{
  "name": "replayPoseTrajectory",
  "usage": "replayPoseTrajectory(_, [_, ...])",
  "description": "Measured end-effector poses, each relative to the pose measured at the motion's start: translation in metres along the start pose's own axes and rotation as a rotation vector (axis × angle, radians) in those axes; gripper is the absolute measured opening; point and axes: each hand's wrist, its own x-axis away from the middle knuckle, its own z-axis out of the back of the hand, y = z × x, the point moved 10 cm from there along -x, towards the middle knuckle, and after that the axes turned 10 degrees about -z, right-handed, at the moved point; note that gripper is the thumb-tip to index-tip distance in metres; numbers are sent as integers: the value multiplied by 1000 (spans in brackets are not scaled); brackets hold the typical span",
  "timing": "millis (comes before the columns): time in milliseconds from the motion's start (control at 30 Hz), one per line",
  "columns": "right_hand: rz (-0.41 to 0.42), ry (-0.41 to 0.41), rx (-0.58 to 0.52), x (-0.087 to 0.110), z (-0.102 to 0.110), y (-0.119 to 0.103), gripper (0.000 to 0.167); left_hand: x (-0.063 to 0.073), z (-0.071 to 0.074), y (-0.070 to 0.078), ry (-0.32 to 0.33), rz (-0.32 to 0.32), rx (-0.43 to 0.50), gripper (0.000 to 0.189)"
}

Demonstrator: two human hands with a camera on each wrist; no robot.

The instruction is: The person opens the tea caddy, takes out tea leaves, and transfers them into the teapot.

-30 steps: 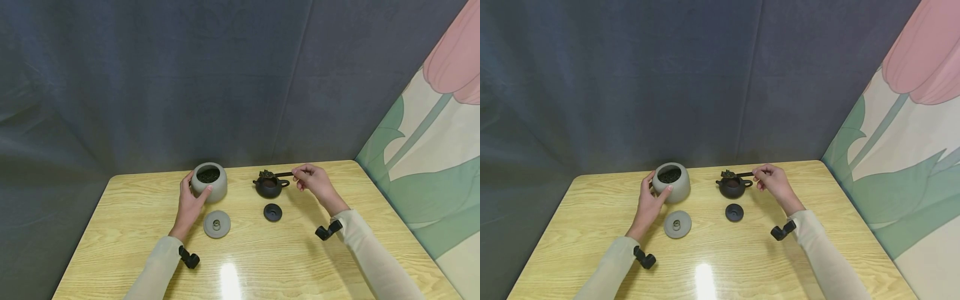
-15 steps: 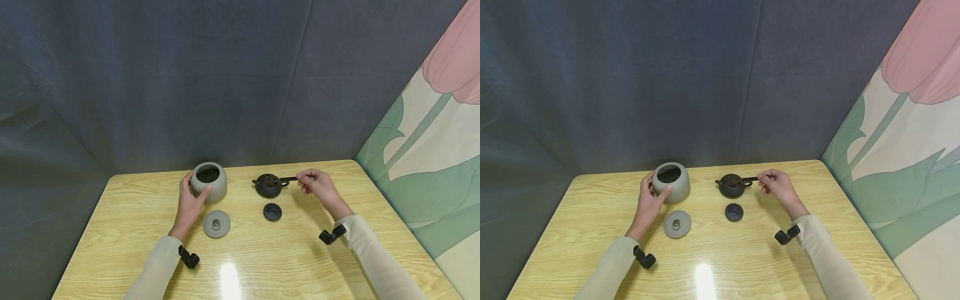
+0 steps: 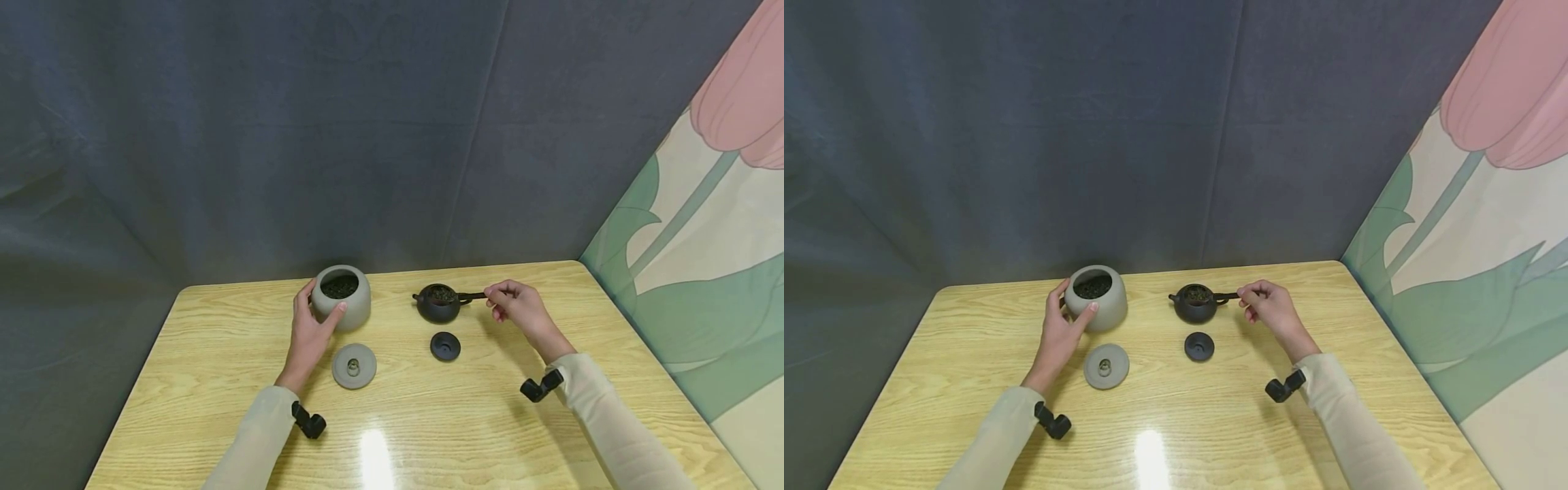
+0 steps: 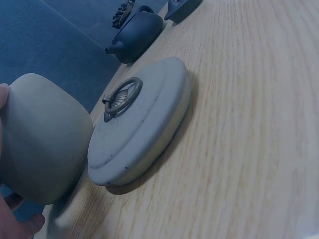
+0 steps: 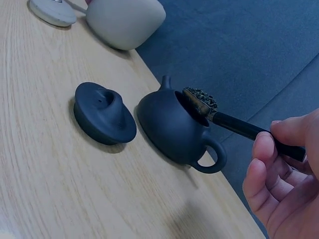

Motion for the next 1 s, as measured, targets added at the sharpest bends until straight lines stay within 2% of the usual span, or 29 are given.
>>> replayPoseTrajectory(733, [-4, 24, 12, -7, -3, 2, 35, 0, 0, 2, -9, 6, -17, 87])
replayPoseTrajectory(1000, [10, 38, 37, -7, -4, -4, 35, 0, 0, 2, -7, -3, -10, 86])
